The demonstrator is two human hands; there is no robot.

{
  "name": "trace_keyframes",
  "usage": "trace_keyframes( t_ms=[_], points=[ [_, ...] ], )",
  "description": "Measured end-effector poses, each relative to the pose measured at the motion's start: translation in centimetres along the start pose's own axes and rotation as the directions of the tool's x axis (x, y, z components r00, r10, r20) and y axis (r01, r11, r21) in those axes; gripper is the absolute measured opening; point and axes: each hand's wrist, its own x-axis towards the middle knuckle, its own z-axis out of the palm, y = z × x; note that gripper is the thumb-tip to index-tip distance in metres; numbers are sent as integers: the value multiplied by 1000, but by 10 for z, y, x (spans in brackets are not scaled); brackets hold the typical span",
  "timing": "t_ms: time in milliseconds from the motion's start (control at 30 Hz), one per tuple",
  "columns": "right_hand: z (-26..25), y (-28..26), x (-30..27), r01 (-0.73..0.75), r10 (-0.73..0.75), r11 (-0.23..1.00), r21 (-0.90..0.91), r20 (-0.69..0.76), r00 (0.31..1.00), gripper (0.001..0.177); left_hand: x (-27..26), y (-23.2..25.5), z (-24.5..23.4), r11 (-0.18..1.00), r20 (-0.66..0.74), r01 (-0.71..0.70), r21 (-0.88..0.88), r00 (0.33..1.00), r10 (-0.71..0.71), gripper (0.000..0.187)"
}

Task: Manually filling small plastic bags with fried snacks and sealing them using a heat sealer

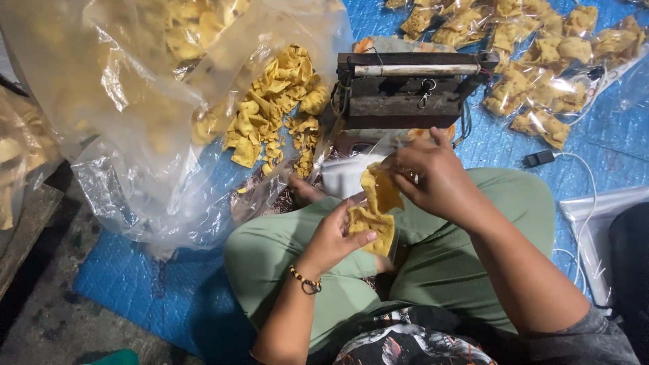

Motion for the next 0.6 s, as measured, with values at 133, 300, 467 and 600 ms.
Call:
trace_keyframes(
  t_ms=[133,300,467,600],
  points=[
    [4,-3,5,67,-70,997,48,83,994,7,5,-11,-8,999,-20,4,38,1000,-3,61],
    [46,4,1,229,-243,965,131,102,965,11,11,-20,-15,998,92,-7,-56,996,12,73],
    [45,-8,28,204,-215,902,379,-15,977,9,17,7,-35,980,50,-24,-197,998,34,51],
    [62,15,55,-44,121,743,668,-69,990,9,13,15,-49,947,137,43,-319,991,1,37]
  ],
)
